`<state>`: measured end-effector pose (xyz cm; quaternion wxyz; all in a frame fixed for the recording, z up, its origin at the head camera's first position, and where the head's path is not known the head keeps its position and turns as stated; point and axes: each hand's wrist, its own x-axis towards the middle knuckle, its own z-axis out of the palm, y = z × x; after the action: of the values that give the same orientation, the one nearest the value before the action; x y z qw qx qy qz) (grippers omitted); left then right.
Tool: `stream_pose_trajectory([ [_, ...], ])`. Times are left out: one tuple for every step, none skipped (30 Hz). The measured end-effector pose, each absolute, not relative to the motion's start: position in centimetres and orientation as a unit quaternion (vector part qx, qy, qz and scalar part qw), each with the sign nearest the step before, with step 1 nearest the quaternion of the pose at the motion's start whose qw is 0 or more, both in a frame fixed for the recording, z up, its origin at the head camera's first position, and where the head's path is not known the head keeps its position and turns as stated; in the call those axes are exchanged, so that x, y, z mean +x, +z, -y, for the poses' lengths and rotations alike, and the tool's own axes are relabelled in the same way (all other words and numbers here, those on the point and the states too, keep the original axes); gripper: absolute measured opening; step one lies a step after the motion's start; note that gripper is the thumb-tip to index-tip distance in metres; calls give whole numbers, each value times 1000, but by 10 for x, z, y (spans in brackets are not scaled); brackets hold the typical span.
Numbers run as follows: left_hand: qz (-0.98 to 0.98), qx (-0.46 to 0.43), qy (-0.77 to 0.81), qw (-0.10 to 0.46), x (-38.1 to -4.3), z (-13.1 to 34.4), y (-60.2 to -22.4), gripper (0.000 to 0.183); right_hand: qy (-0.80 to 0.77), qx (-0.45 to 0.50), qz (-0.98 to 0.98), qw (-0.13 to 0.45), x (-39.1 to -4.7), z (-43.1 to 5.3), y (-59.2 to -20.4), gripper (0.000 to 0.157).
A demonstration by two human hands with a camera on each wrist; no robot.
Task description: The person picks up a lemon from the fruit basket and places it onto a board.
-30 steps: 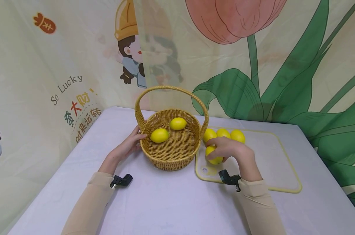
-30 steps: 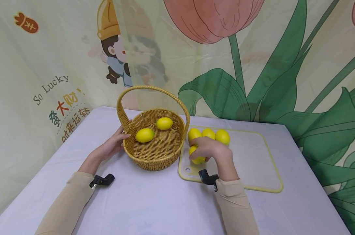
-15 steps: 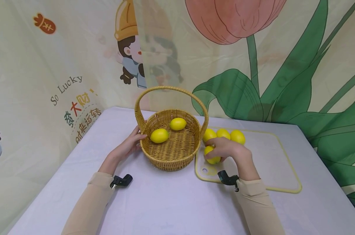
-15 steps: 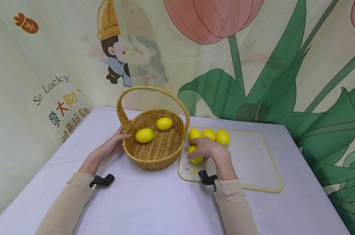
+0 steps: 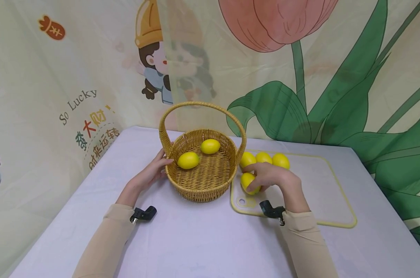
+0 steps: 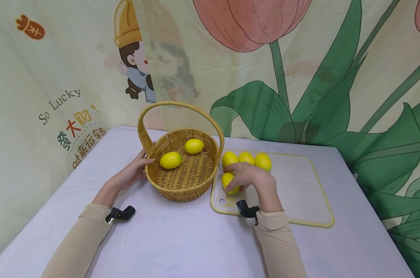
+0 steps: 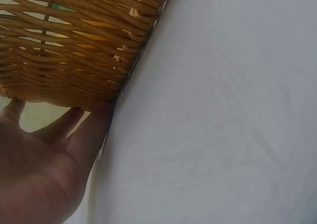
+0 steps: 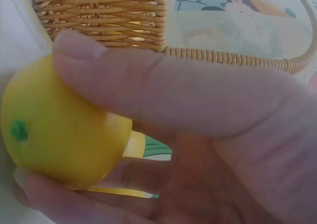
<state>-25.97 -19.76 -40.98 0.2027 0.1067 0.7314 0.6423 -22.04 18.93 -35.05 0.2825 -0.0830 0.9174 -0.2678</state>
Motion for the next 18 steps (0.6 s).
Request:
stream_pose_trajectory([
  [-731, 106, 643, 202, -260, 198, -410, 72, -268, -84, -917, 282, -221, -190, -351, 70],
  [-731, 106, 643, 202, -259, 198, -410, 72, -268, -85, -917, 281, -221, -190, -351, 71],
  [-731, 107, 643, 202, -259, 198, -410, 72, -268, -86, -918, 281, -221, -190, -351, 71],
  [-732, 109, 642, 202, -259, 198, -410, 72, -268, -88, -918, 280, -222, -190, -351, 71],
  [-732, 108, 641, 202, -259, 198, -410, 72, -270, -88, -917, 279, -222, -190, -352, 71],
  [-732, 108, 641, 202, -259, 198, -410, 72, -272, -89, -917, 278, -223, -190, -352, 71],
  [-733, 107, 641, 202, -259, 198, -410, 72, -272, -90, -917, 277, -223, -190, -352, 70],
  [-733, 107, 640, 203, -260, 198, -410, 72, -273, -91, -917, 275, -223, -191, -353, 70],
  [-733, 108, 640, 202, -260, 198, -410, 72, -273, -91, -918, 273, -223, -191, -353, 69],
  [-733, 108, 640, 202, -260, 198, -410, 72, -272, -92, -919, 270, -224, -191, -352, 69],
  [-733, 105, 641, 202, -260, 198, -411, 72, -271, -93, -920, 268, -224, -191, -352, 68],
  [-733, 106, 641, 202, -260, 198, -410, 72, -269, -94, -921, 265, -224, -191, -352, 68],
  [-734, 106, 640, 201, -260, 198, -411, 72, -267, -95, -922, 263, -224, -191, -352, 68],
  [-735, 106, 639, 201, -260, 198, -411, 72, -266, -95, -923, 262, -224, -191, -352, 68],
  [-735, 105, 639, 200, -260, 198, -411, 72, -265, -95, -923, 261, -224, -190, -352, 68],
  [-736, 104, 638, 200, -260, 198, -411, 72, -265, -95, -924, 261, -224, -190, -352, 68],
  [-737, 103, 637, 199, -260, 198, -411, 72, -263, -95, -924, 260, -223, -190, -351, 67],
  [-738, 101, 636, 199, -260, 198, -411, 73, -261, -93, -925, 261, -223, -190, -350, 67],
])
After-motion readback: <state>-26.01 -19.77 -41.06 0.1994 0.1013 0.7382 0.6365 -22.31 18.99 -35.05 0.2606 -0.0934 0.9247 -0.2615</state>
